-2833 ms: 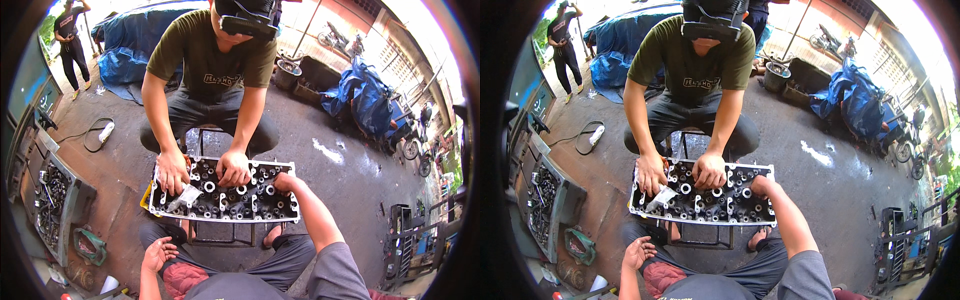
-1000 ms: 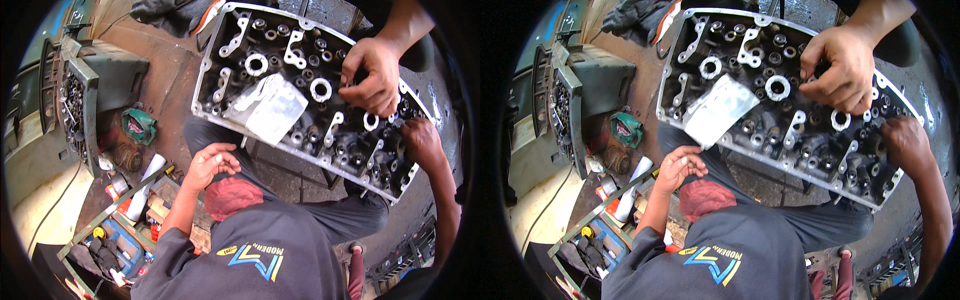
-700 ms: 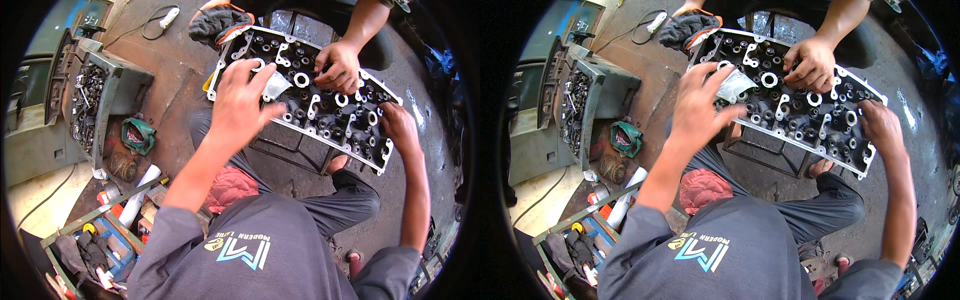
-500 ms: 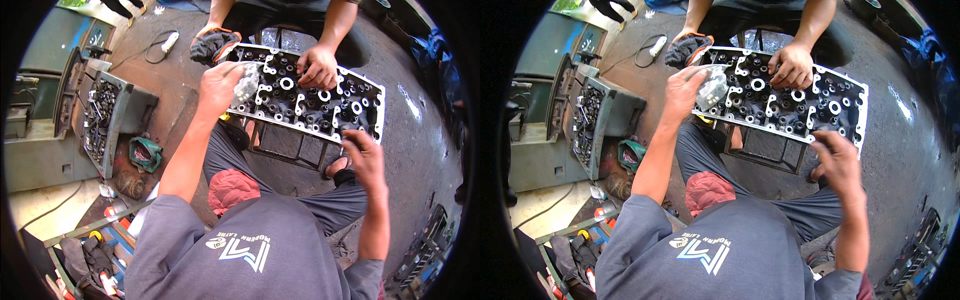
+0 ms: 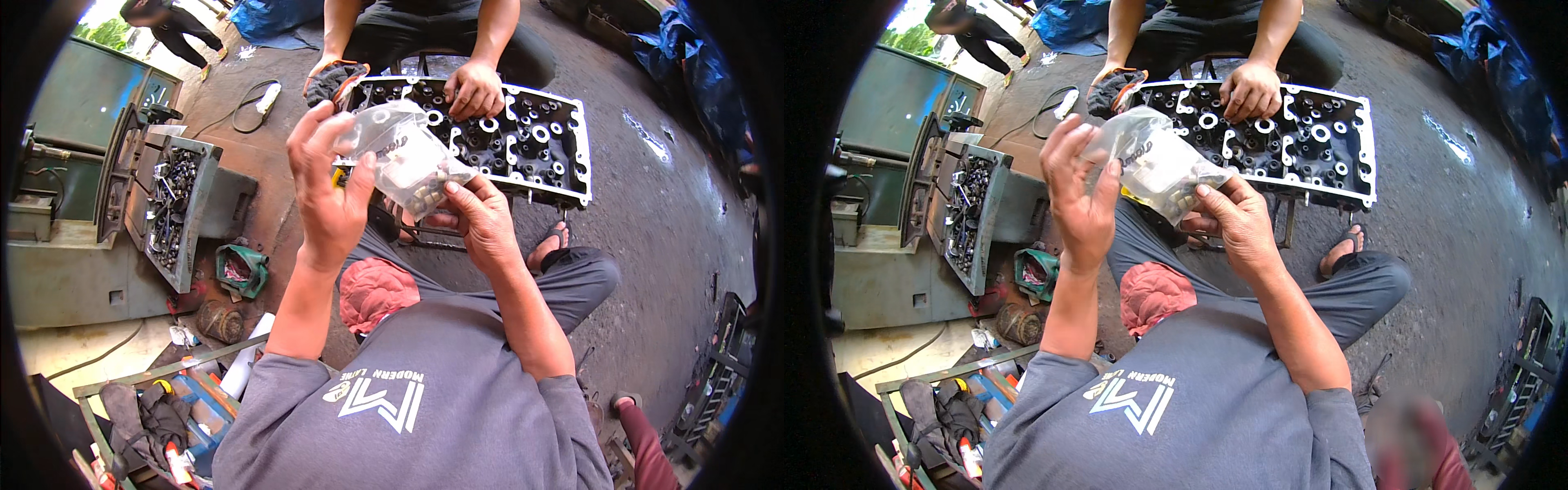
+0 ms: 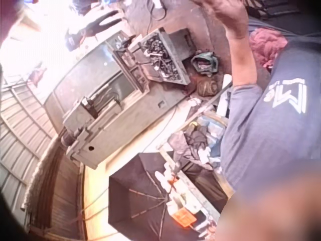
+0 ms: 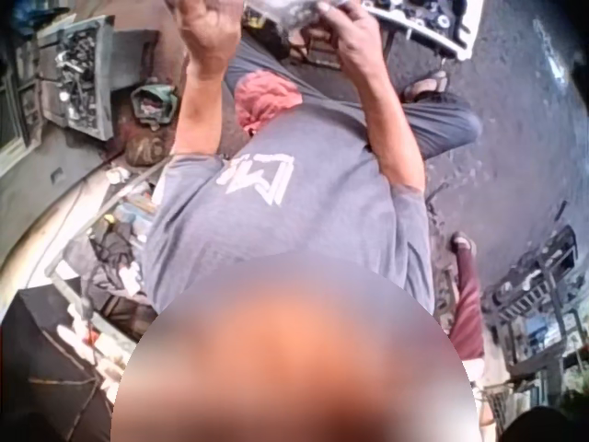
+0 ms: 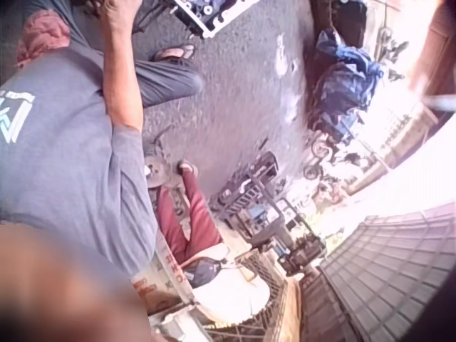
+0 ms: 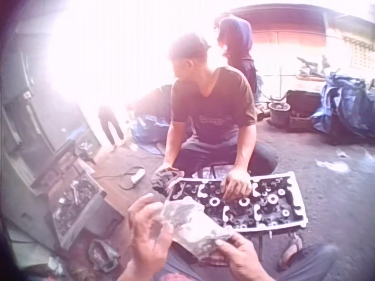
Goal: The person sits on the floor and cleans the surface of a cylinder head with a red cloth. They then place small metal components into the head's ports and wipe the interior surfaces with a white cloth. A coworker assists by holding the head and handing over parts.
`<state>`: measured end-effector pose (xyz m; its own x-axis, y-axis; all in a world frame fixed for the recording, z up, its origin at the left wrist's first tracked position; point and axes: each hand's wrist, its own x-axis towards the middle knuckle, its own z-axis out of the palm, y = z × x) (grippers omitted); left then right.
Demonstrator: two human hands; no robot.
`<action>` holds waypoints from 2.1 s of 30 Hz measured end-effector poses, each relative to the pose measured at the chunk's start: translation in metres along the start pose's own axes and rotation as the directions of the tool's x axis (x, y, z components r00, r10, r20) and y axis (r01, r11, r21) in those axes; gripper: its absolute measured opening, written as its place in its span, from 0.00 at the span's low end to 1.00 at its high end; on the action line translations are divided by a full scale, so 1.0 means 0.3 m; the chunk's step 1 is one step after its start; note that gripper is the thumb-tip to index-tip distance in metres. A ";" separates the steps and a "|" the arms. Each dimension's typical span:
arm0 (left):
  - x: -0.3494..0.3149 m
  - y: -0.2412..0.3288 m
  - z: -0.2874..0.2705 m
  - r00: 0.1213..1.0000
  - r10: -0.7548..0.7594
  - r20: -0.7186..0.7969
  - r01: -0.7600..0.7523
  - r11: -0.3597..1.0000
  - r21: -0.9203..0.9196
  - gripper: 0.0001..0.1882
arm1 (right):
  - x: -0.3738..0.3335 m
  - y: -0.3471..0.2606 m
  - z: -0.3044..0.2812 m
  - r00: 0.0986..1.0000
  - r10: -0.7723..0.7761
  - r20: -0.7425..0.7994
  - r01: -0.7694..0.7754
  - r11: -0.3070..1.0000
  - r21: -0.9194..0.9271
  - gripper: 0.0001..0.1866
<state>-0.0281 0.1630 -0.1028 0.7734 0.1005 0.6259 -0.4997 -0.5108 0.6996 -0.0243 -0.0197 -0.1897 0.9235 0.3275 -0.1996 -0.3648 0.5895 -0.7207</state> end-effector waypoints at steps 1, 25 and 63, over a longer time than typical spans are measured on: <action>0.000 0.018 -0.006 0.987 0.121 0.109 -0.139 0.975 0.174 0.14 | -0.010 -0.002 -0.004 0.998 -0.010 -0.063 0.006 0.998 -0.064 0.13; -0.131 -0.195 0.026 0.267 -0.485 0.833 0.462 0.823 0.331 0.11 | -0.021 0.211 -0.171 0.993 0.102 0.062 -0.086 0.973 -0.215 0.14; -0.256 -0.112 0.116 0.801 -0.318 0.507 0.309 0.945 0.106 0.12 | -0.046 0.073 -0.181 0.985 0.160 -0.067 -0.171 0.954 -0.244 0.14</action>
<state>-0.0571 0.1426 -0.1863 0.9763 -0.1898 0.1038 -0.1924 -0.5419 0.8181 -0.0384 -0.0515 -0.2387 0.8593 0.3669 -0.3564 -0.4777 0.3264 -0.8157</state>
